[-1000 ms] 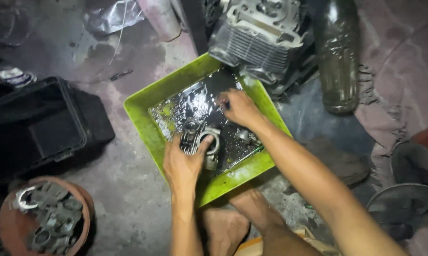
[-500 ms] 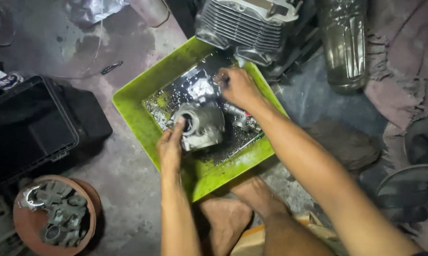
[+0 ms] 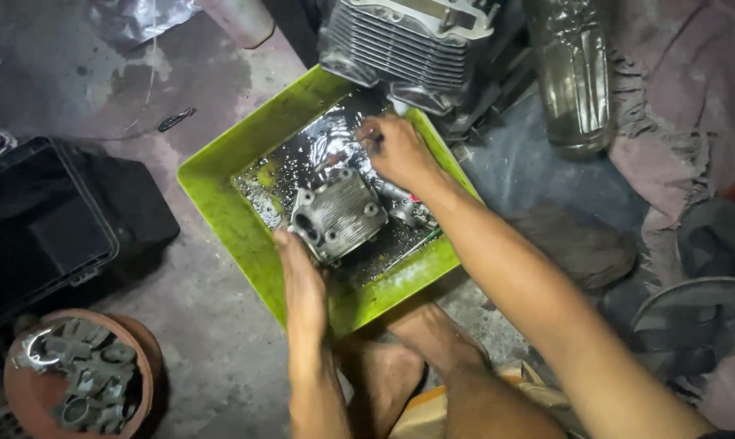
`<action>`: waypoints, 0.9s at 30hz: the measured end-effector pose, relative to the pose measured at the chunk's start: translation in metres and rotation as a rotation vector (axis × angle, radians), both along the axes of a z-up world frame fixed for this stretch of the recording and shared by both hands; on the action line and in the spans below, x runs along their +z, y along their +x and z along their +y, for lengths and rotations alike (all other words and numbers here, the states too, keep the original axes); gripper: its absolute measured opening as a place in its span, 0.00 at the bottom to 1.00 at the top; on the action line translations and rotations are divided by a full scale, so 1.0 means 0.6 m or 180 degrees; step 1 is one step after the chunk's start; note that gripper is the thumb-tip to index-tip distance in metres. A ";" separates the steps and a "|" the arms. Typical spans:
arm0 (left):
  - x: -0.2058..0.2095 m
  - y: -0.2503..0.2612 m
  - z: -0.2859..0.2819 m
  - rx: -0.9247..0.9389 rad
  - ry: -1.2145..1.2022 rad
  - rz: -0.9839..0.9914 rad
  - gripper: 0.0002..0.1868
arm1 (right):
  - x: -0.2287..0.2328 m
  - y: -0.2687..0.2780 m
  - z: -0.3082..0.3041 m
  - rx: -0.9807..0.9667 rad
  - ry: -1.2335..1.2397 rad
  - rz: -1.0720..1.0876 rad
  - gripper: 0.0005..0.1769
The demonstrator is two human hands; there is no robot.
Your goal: Cleaning a motorcycle engine component in a tray of solvent using a brush
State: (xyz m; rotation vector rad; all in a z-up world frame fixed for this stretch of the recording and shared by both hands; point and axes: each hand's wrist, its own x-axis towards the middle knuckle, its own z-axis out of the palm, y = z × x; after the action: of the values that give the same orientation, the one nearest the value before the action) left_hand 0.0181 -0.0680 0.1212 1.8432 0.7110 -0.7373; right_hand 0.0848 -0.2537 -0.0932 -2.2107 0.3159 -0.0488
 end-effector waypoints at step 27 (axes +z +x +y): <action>-0.127 0.011 -0.002 -0.1245 0.0847 -0.2125 0.74 | 0.000 -0.010 -0.004 0.0726 -0.0071 -0.0318 0.10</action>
State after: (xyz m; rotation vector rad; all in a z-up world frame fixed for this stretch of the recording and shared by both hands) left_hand 0.0245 -0.0694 0.0450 2.3251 0.0089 -0.2240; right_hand 0.0787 -0.2564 -0.0934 -2.2438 0.0073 -0.0380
